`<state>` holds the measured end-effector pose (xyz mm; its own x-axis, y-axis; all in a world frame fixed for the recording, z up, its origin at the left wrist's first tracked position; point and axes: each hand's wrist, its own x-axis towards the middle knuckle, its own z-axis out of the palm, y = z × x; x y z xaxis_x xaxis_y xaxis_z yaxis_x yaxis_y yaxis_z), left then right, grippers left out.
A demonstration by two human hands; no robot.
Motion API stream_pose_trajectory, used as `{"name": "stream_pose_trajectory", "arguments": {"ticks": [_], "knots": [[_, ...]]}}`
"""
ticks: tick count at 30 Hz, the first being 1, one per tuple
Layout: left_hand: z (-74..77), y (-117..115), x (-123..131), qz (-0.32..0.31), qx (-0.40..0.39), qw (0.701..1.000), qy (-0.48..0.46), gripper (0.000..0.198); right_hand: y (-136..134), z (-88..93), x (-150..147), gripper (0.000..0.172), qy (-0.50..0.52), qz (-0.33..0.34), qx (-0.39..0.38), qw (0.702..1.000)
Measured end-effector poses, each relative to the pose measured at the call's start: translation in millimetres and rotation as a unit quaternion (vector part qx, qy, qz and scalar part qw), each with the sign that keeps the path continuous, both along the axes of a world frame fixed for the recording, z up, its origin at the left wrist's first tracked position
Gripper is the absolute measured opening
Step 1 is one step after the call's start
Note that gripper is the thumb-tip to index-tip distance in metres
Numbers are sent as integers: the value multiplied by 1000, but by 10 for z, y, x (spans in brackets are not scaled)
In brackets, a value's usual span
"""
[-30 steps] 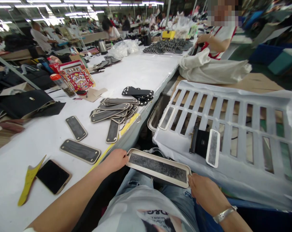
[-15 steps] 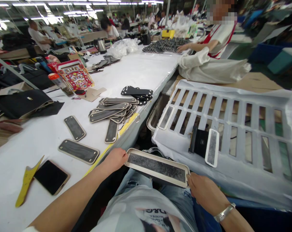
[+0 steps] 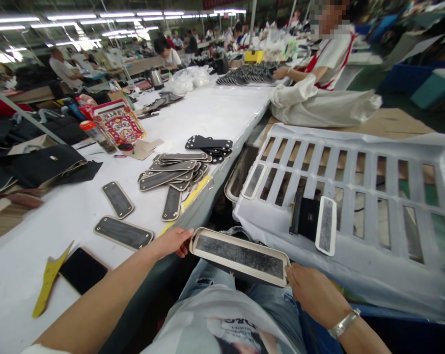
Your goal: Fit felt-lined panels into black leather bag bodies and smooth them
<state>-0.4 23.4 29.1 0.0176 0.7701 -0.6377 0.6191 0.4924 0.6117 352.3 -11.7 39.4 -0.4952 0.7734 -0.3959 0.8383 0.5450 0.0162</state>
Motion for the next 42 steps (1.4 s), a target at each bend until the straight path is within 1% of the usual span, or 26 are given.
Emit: {"name": "stream_pose_trajectory", "arguments": {"ticks": [1,2,4,7,9,11,15,20,24,30,34,37,40,42], "knots": [[-13,-21,-8,21,3,1000,-15,51,1,7,-6,30,-4,0,-3,1000],[-24,-43,-8,27,15,999,-11,51,2,15,-12,30,-8,-1,-6,1000],[-33,-77,18,-7,55,997,46,47,3,32,-26,30,-10,-4,-9,1000],[2,-83,98,-89,95,980,149,37,3,48,-38,28,5,-19,-14,1000],[53,-59,153,-114,98,971,186,33,2,47,-36,29,6,-25,-17,1000],[104,-26,192,-120,97,968,197,29,0,38,-28,30,1,-26,-18,1000],[143,23,213,-120,88,969,199,25,-10,11,-9,29,-6,-16,-12,1000],[69,38,157,-103,60,976,180,23,-18,9,-8,26,5,-17,-2,1000],[26,-7,105,-103,59,982,148,25,-20,42,-11,27,12,-23,-12,1000],[13,-85,48,-117,69,983,122,29,-19,51,-9,31,12,-21,-15,1000],[39,10,89,-123,68,981,135,27,-11,44,-27,31,0,-21,-11,1000],[83,108,123,-127,70,980,135,29,-6,64,-46,31,-9,-20,-11,1000],[126,151,78,-138,34,983,119,33,-4,88,-57,31,-11,-17,-17,1000],[137,134,11,-114,-8,992,51,39,-4,94,-56,31,-15,-17,-16,1000]]}}
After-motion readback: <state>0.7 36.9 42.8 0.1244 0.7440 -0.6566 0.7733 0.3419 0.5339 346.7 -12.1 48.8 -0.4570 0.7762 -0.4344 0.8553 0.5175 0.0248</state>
